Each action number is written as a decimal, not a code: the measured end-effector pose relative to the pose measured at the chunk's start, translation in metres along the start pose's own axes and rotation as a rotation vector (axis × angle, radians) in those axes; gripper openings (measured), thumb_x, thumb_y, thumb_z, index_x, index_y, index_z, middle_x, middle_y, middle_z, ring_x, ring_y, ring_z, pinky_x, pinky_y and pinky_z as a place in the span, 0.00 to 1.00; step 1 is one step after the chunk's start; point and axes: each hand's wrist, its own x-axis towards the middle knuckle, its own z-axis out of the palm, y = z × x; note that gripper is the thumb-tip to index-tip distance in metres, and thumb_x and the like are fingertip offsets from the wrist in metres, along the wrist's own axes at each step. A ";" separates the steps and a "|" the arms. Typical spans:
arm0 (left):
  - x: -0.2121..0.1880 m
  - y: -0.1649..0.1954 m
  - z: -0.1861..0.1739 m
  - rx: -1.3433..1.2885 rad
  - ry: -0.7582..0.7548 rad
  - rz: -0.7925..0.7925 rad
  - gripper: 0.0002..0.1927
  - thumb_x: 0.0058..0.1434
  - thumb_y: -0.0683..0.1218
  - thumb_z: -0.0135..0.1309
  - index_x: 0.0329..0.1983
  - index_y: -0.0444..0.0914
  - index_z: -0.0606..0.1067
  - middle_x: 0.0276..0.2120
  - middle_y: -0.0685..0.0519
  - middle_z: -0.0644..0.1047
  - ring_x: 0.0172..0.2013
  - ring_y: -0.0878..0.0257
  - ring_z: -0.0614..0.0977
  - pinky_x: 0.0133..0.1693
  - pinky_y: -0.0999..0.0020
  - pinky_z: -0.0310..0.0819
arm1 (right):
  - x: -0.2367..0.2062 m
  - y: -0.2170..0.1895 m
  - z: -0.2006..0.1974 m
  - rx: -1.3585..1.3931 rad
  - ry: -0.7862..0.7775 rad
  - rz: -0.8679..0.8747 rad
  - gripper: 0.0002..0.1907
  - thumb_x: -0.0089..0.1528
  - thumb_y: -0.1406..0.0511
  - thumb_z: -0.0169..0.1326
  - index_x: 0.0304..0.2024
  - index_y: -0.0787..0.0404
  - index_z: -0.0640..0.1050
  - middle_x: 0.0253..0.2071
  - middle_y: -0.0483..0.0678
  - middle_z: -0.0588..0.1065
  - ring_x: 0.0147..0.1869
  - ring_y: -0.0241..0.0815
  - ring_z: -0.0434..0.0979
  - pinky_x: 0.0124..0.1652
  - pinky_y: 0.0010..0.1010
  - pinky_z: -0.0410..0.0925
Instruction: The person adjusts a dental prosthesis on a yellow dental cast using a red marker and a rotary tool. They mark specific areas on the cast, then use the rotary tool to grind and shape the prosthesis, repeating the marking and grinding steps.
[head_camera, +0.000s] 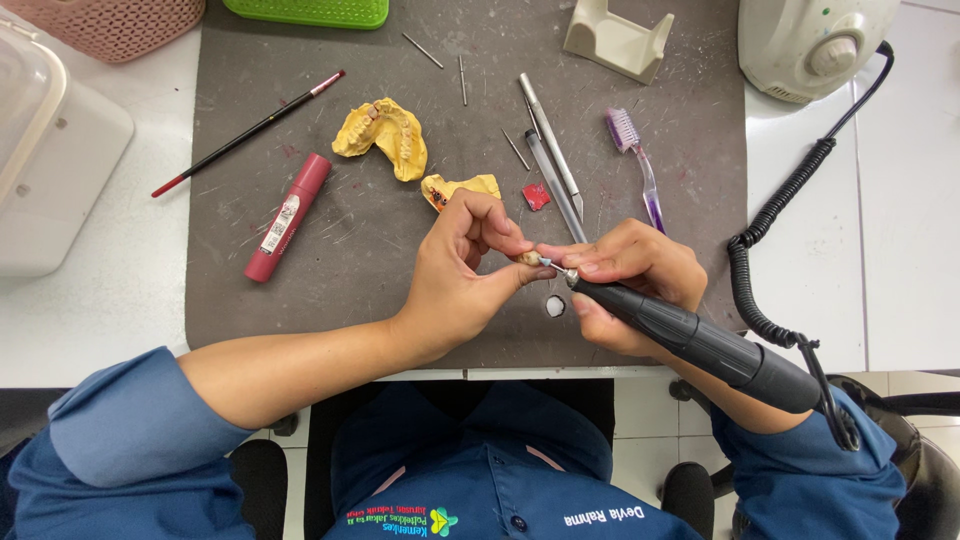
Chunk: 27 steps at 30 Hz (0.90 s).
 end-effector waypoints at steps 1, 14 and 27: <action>0.000 0.000 0.000 0.003 0.000 -0.004 0.22 0.60 0.30 0.64 0.47 0.38 0.63 0.40 0.54 0.72 0.44 0.69 0.78 0.51 0.72 0.77 | 0.000 0.000 0.000 0.003 0.006 0.001 0.11 0.59 0.76 0.60 0.43 0.68 0.73 0.40 0.54 0.75 0.49 0.45 0.83 0.57 0.48 0.79; 0.000 -0.001 0.000 -0.029 -0.003 0.002 0.22 0.61 0.29 0.62 0.46 0.38 0.63 0.41 0.54 0.71 0.44 0.68 0.78 0.52 0.71 0.79 | 0.001 -0.003 0.000 -0.020 -0.015 0.020 0.13 0.57 0.77 0.60 0.42 0.68 0.73 0.41 0.55 0.76 0.52 0.52 0.84 0.58 0.46 0.79; 0.000 0.002 0.001 -0.094 -0.032 -0.040 0.22 0.61 0.29 0.61 0.46 0.38 0.62 0.41 0.54 0.71 0.44 0.69 0.77 0.52 0.69 0.82 | -0.004 0.002 -0.003 0.136 0.009 0.084 0.11 0.62 0.76 0.58 0.47 0.65 0.73 0.46 0.54 0.75 0.52 0.45 0.82 0.65 0.51 0.76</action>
